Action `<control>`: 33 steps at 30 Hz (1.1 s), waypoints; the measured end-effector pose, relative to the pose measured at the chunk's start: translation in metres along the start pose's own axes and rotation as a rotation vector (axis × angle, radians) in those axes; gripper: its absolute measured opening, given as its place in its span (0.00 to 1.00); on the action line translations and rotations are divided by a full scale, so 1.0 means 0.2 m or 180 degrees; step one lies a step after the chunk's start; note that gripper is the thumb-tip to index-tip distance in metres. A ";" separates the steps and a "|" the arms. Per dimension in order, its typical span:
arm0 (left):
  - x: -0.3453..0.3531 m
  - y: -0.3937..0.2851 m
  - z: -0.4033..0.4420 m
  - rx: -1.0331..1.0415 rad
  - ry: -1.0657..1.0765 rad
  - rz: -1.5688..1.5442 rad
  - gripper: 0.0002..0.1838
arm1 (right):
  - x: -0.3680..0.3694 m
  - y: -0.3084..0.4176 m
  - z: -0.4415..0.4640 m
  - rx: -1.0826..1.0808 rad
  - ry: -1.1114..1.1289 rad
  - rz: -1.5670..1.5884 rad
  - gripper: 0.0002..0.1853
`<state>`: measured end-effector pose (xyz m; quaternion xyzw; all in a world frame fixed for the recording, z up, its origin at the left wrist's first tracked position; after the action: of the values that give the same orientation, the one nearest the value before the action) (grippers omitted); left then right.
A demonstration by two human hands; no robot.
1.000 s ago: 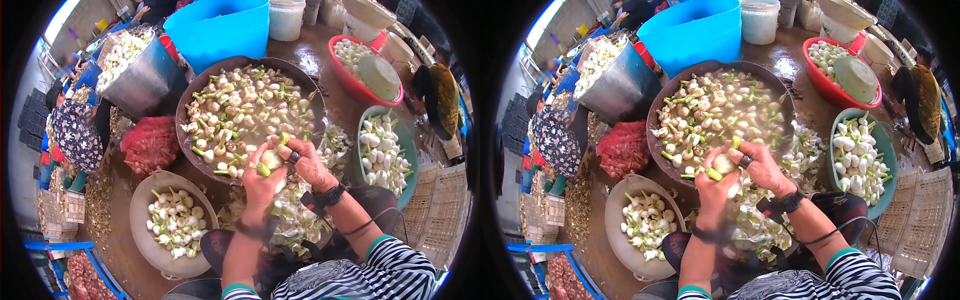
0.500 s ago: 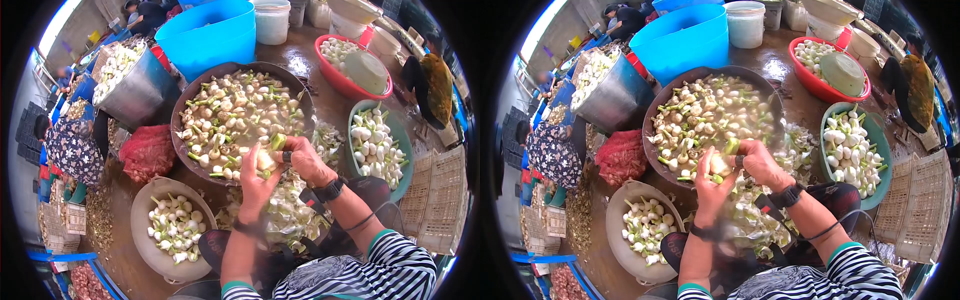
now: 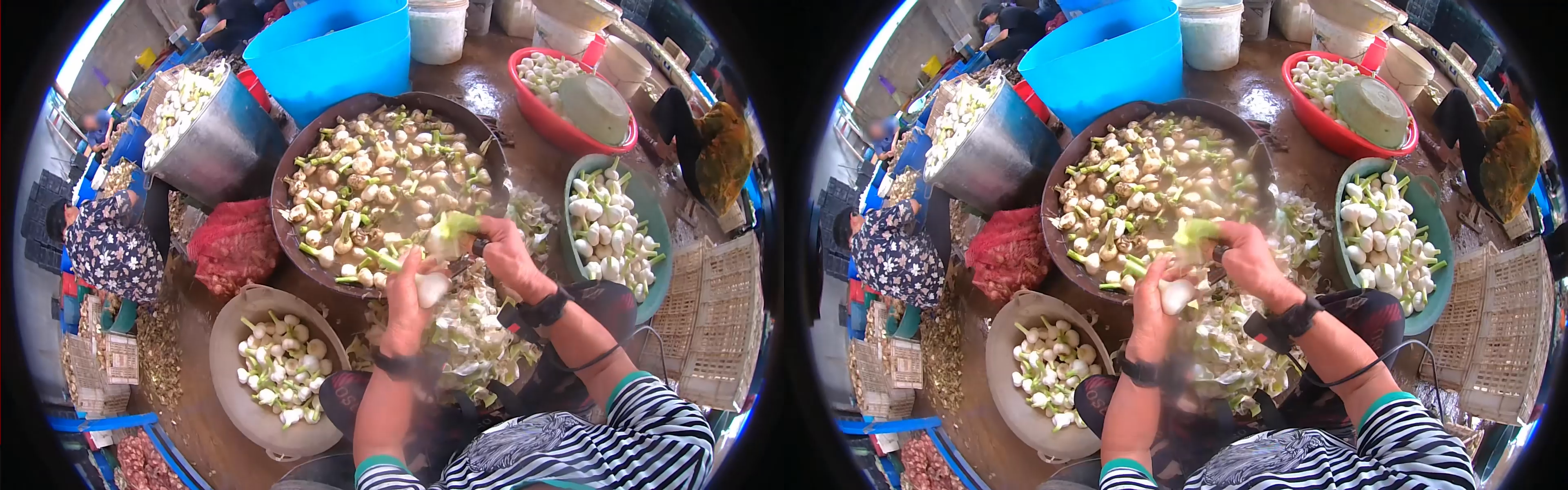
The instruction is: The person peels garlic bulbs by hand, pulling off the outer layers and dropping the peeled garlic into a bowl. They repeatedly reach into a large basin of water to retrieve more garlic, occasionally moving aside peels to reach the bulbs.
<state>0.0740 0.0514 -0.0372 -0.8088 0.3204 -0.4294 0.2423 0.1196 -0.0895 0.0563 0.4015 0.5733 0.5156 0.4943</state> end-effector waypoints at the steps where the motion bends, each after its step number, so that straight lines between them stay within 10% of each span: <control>1: -0.03 0.00 -0.01 0.0111 -0.0067 0.0129 0.19 | -0.01 0.03 -0.01 -0.0236 -0.0206 -0.0564 0.10; 4: 0.10 -0.01 -0.05 0.1096 0.0564 0.0413 0.24 | 0.08 0.04 -0.05 -0.0821 0.0075 -0.1278 0.09; 9: 0.10 -0.04 -0.05 0.0662 0.0848 -0.0083 0.31 | 0.16 0.00 -0.10 0.0788 0.0867 0.0803 0.12; 22: 0.21 -0.14 -0.16 0.0409 0.1804 -0.0058 0.32 | 0.09 -0.27 -0.09 0.1316 0.0383 0.3002 0.12; 25: 0.19 -0.12 -0.23 0.0194 0.2151 -0.0688 0.35 | -0.06 -0.36 -0.06 0.1388 -0.0643 0.3303 0.06; 28: 0.22 -0.17 -0.30 0.0077 0.2622 -0.0769 0.38 | -0.28 -0.59 -0.07 0.1406 -0.0843 0.1185 0.08; 31: 0.24 -0.17 -0.28 0.0088 0.1918 -0.0156 0.39 | 0.01 -0.60 -0.23 0.0226 0.1243 -0.3144 0.17; 33: 0.23 -0.15 -0.26 0.0088 0.1793 -0.0127 0.39 | 0.00 -0.42 -0.22 -0.0119 0.0729 -0.2166 0.17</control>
<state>0.0585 0.0322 0.0345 -0.6604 0.3532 -0.6463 0.1463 0.0816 -0.1110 -0.0277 0.1182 0.7162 0.3735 0.5775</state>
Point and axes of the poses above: each hand's wrist, its own z-axis towards the middle knuckle, its own x-axis out of the palm, y = z × x, the point moved 8 cm from there along z, towards the middle knuckle, and after that the axes turned 5 degrees about -y, right-handed, at the moved point
